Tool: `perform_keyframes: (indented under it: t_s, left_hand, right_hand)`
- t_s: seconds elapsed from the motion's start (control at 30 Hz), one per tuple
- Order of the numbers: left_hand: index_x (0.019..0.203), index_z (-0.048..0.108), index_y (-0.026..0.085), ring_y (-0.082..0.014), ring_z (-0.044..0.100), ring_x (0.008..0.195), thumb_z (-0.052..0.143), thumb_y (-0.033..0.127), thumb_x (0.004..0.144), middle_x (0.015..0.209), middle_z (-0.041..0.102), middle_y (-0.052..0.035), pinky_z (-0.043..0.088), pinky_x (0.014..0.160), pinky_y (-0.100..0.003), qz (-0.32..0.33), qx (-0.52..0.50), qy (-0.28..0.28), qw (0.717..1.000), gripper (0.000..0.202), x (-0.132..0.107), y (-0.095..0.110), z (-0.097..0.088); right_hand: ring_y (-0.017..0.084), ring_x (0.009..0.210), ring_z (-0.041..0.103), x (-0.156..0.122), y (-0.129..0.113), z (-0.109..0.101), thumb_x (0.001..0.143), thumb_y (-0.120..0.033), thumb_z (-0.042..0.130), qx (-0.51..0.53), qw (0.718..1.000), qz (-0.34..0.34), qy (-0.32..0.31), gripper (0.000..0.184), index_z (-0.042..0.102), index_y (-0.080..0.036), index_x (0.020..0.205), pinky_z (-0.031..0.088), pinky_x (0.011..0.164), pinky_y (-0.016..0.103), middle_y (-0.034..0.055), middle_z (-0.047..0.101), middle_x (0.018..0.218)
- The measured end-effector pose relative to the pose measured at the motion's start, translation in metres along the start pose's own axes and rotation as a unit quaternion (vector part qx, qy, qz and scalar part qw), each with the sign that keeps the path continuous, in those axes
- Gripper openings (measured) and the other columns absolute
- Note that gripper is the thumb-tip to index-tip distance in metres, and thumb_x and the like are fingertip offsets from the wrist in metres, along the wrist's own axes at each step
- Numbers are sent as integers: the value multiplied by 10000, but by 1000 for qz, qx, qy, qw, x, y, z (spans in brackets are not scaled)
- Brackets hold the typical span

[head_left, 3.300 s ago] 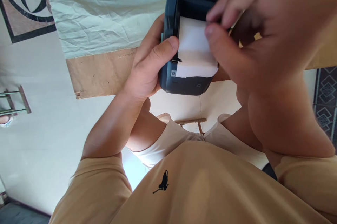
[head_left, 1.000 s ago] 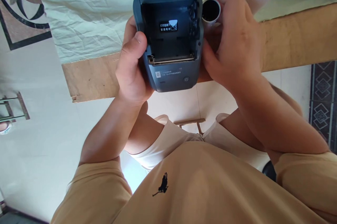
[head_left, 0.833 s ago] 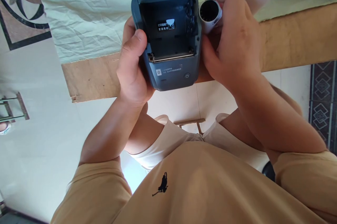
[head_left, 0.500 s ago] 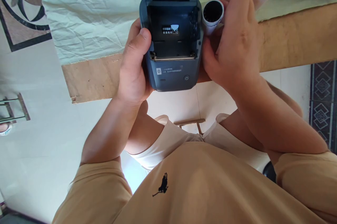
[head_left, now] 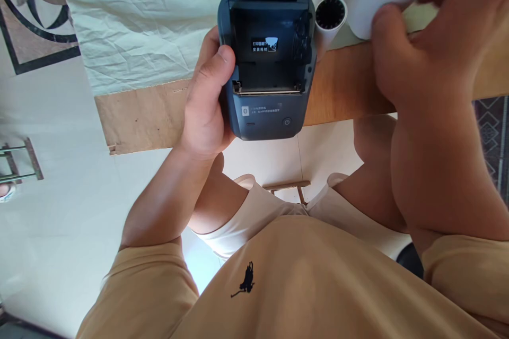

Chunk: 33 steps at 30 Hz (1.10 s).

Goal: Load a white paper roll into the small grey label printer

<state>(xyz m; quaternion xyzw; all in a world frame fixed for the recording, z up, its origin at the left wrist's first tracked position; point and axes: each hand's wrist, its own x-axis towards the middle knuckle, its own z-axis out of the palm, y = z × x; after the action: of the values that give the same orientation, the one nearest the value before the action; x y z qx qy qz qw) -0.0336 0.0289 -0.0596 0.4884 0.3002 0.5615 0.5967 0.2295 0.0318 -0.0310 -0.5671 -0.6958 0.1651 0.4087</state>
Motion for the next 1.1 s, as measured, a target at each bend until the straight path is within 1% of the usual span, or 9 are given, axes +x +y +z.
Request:
perform_keyframes:
  t_s: [0.1, 0.23, 0.33, 0.5, 0.67, 0.8, 0.9, 1.0, 1.1]
  left_hand:
    - [1077, 729, 444, -420, 636, 1313, 478, 842, 836, 982, 757, -57, 580, 873, -537, 8, 41, 9, 999, 529, -5, 6, 7]
    - [1177, 695, 487, -420, 624, 1323, 443, 851, 843, 977, 755, -57, 564, 912, -569, -14, 62, 3, 998, 554, -24, 19, 23]
    - [1184, 692, 510, -425, 607, 1338, 478, 847, 819, 993, 760, -51, 555, 924, -595, -39, 74, -12, 996, 541, -27, 19, 23]
    - [1034, 741, 509, -420, 591, 1351, 607, 775, 770, 1079, 767, -3, 567, 889, -588, -49, 36, 6, 998, 397, -12, 14, 11]
    - [940, 768, 463, -385, 572, 1379, 690, 478, 816, 1167, 745, 7, 574, 870, -542, -87, -21, 2, 996, 147, -13, 28, 15]
    - [972, 790, 445, -412, 620, 1314, 621, 586, 814, 1119, 762, -20, 581, 846, -572, -25, -42, 17, 999, 271, -12, 16, 10]
    - [993, 790, 452, -418, 628, 1304, 599, 595, 825, 1097, 754, -32, 574, 867, -591, -10, -36, 20, 999, 291, -8, 6, 5]
    - [980, 775, 470, -414, 596, 1362, 625, 647, 814, 1070, 763, -24, 562, 896, -584, -32, -8, 13, 999, 285, -9, 11, 11]
    - [1119, 735, 496, -422, 579, 1385, 533, 805, 810, 1015, 777, -41, 552, 906, -599, -60, 56, -1, 997, 481, -14, 25, 22]
  right_hand:
    - [184, 1274, 545, 4, 1, 2, 867, -238, 564, -142, 986, -64, -50, 495, 557, -89, 1339, 471, 1140, 359, 56, 548, 1318]
    - [119, 1112, 588, 4, 4, 5, 794, -110, 450, -81, 991, -104, -15, 552, 569, -143, 1332, 484, 1020, 307, 18, 588, 1209]
    - [151, 1109, 625, 5, 8, 7, 702, -54, 449, -73, 984, -163, -23, 643, 575, -136, 1327, 512, 991, 325, 51, 618, 1205]
    - [222, 1208, 600, 6, 6, 6, 796, -158, 539, -147, 980, -124, -48, 566, 587, -146, 1360, 512, 1075, 410, 108, 609, 1289]
    - [177, 1172, 578, 8, 16, 10, 800, -231, 610, -117, 987, -109, -17, 603, 566, -123, 1393, 485, 1051, 359, 79, 586, 1335]
    - [41, 863, 505, 10, 25, 14, 840, -220, 556, 25, 990, -138, -8, 685, 396, -81, 1491, 368, 709, 245, 31, 594, 1182]
    - [66, 994, 575, 8, 18, 14, 818, -120, 431, 51, 990, -123, -39, 597, 477, -108, 1413, 351, 750, 238, 39, 605, 1144]
    - [93, 1079, 563, 8, 15, 13, 802, -193, 562, -28, 996, -85, -21, 454, 623, -134, 1248, 362, 752, 215, 50, 594, 1196]
    - [85, 1021, 518, 10, 19, 15, 734, -194, 646, -56, 994, -93, 11, 441, 659, -135, 1171, 408, 833, 232, 35, 588, 1134]
